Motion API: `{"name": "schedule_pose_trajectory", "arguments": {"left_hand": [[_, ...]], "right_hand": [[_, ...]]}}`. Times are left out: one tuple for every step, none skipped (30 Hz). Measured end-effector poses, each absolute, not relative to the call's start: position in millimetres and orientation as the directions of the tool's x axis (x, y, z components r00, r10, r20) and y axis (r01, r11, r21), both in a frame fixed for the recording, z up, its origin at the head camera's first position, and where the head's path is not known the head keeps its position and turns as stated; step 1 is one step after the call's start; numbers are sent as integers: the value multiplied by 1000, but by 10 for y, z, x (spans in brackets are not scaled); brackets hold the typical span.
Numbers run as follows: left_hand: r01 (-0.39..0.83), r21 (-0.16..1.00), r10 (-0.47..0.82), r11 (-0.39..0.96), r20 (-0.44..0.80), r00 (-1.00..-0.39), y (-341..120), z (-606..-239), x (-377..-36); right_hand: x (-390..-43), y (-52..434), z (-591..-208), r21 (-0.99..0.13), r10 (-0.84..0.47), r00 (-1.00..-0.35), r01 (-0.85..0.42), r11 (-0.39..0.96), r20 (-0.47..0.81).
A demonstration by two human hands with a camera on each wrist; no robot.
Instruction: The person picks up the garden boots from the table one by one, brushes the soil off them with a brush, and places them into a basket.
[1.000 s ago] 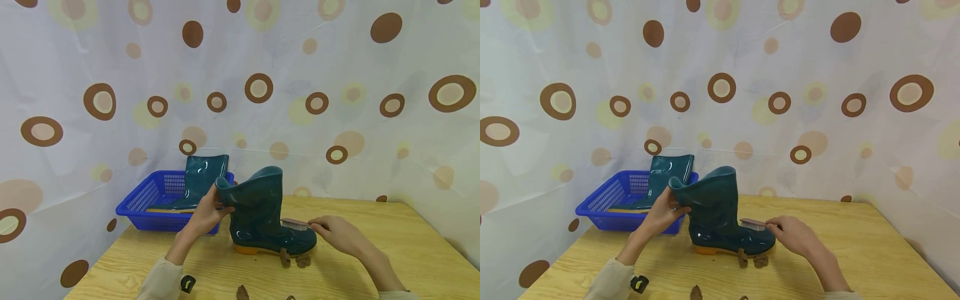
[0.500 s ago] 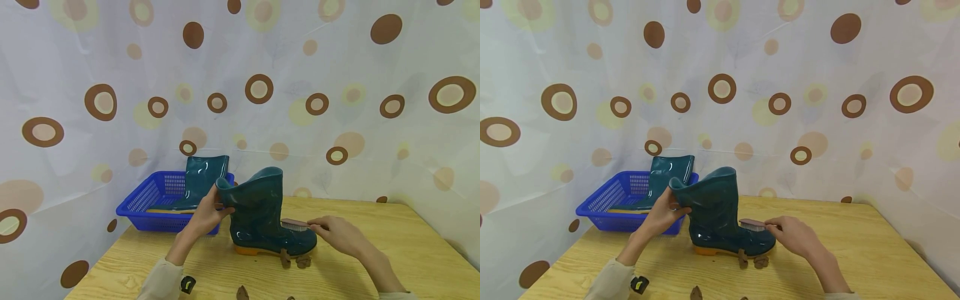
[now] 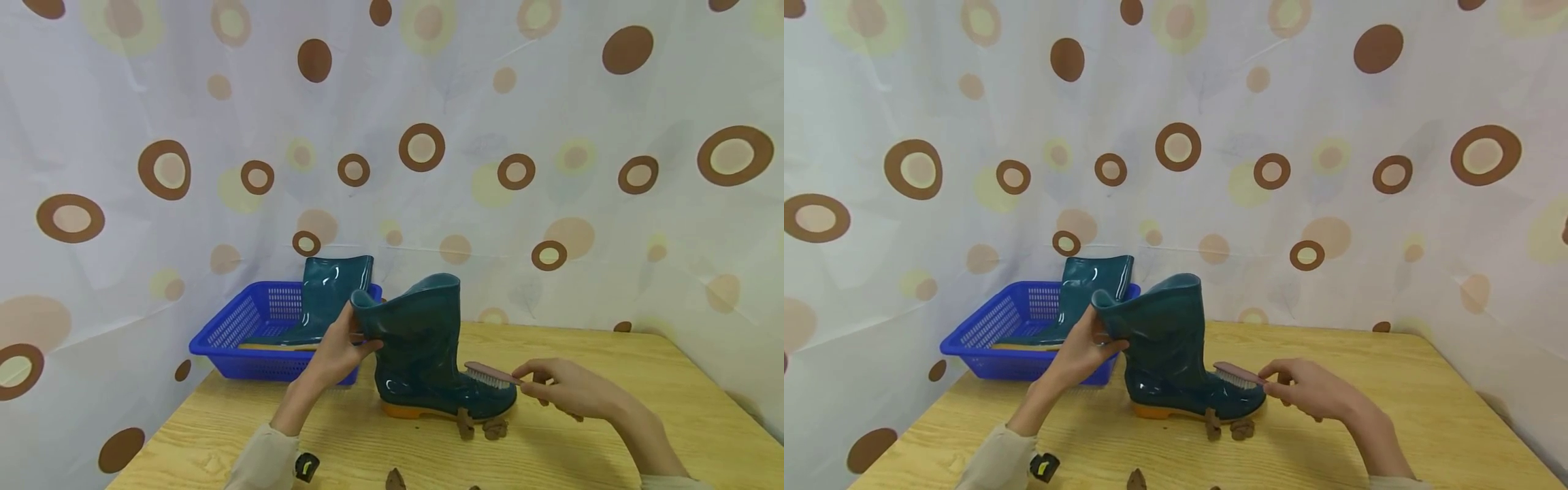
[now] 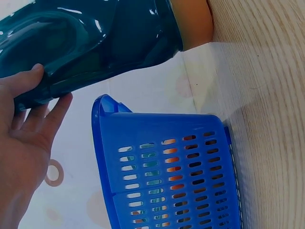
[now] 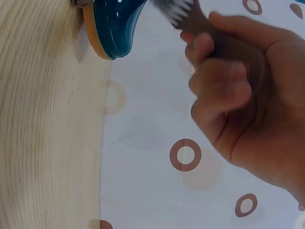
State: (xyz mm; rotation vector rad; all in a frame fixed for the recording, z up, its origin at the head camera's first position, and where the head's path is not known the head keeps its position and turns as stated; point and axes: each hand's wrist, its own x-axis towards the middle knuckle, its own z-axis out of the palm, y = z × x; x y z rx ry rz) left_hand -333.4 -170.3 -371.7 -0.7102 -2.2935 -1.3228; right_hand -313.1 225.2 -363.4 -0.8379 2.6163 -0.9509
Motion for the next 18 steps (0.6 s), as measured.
{"name": "schedule_pose_trajectory", "arguments": {"left_hand": [[603, 675, 225, 425, 567, -793, -1702, -3721, -3336], [600, 675, 223, 429, 565, -794, -1701, -3723, -3338], [599, 676, 221, 429, 565, -795, -1700, -3725, -3341], [599, 676, 218, 428, 566, -795, -1703, -3727, -3342], [600, 676, 217, 428, 567, -794, -1706, -3729, -3343], [601, 675, 218, 428, 568, -794, -1707, -3731, -3344], [601, 675, 219, 428, 568, -793, -1709, -3731, -3346], [603, 675, 222, 425, 568, -793, -1709, -3729, -3346], [605, 676, 224, 420, 569, -791, -1710, -3729, -3347], [606, 678, 227, 416, 568, -791, -1710, -3727, -3345], [606, 680, 230, 412, 566, -792, -1711, -3727, -3346], [606, 683, 232, 407, 565, -792, -1712, -3726, -3347], [606, 686, 232, 402, 564, -793, -1712, -3725, -3345], [608, 685, 233, 402, 566, -791, -1714, -3727, -3345], [606, 685, 231, 404, 565, -792, -1714, -3727, -3344], [605, 686, 229, 405, 565, -793, -1711, -3726, -3342], [605, 684, 228, 407, 565, -793, -1708, -3726, -3343], [603, 685, 226, 410, 564, -794, -1705, -3725, -3343]], "right_hand": [[-3130, 2245, -3638, -682, -608, -793, -423, 597, -41], [-3127, 2240, -3641, -711, -621, -782, -404, 576, -59], [-3119, 2237, -3646, -732, -627, -775, -381, 565, -80], [-3113, 2236, -3653, -747, -624, -774, -354, 563, -104], [-3105, 2238, -3662, -757, -612, -780, -320, 570, -131], [-3096, 2245, -3672, -760, -593, -789, -286, 583, -158], [-3088, 2255, -3680, -761, -572, -799, -252, 597, -184], [-3080, 2265, -3689, -760, -549, -809, -220, 612, -208], [-3075, 2274, -3700, -759, -530, -816, -191, 623, -229], [-3072, 2282, -3711, -760, -519, -819, -169, 628, -246], [-3068, 2285, -3718, -764, -511, -819, -148, 628, -261], [-3068, 2288, -3723, -771, -514, -814, -137, 622, -271], [-3069, 2288, -3725, -781, -523, -806, -128, 611, -277], [-3071, 2288, -3729, -791, -534, -797, -121, 600, -283], [-3074, 2286, -3730, -802, -547, -787, -116, 586, -286], [-3075, 2288, -3728, -812, -559, -778, -112, 573, -287], [-3076, 2289, -3726, -819, -567, -772, -108, 563, -288], [-3075, 2291, -3723, -824, -574, -767, -108, 556, -286]]}}
